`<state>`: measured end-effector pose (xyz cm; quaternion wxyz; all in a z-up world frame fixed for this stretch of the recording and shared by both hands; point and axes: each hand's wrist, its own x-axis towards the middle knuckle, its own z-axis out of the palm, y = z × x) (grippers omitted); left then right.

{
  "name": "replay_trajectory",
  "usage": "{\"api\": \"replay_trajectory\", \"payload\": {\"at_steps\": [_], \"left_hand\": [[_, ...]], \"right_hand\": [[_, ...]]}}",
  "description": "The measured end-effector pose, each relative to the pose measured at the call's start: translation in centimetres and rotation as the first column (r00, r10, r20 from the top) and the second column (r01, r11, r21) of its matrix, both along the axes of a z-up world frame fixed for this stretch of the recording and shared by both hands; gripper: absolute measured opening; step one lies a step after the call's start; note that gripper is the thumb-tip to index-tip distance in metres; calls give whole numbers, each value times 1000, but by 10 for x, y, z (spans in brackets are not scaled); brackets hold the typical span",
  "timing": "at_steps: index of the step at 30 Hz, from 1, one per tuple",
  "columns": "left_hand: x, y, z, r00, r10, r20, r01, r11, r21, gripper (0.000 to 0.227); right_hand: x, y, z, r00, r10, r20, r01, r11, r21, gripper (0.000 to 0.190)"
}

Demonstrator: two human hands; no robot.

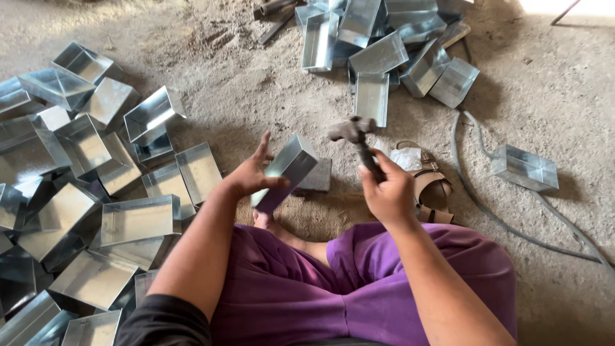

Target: The person sits on the floor and repeatedly hammers small rectangular metal boxes with a hammer. They pick up each box, place it on a small block, strike it several times, and then set it aside.

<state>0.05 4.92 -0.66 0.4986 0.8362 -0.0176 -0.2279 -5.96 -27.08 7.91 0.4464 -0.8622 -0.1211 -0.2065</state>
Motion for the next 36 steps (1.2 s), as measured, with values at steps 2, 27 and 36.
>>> {"api": "replay_trajectory", "payload": {"at_steps": [2,27,36], "left_hand": [[0,-15,2,989,11,145,-4,999,-48,158],[9,-46,-35,832,-28,554,-78,983,166,140],[6,-45,-13,882,-40,469,-86,966,244,138]], "right_hand": [[-7,-8,15,999,-13,44,13,1000,13,32],[-42,-16,27,970,38,241,-64,993,104,13],[-26,4,-2,996,55,73,-44,989,-139,24]]}}
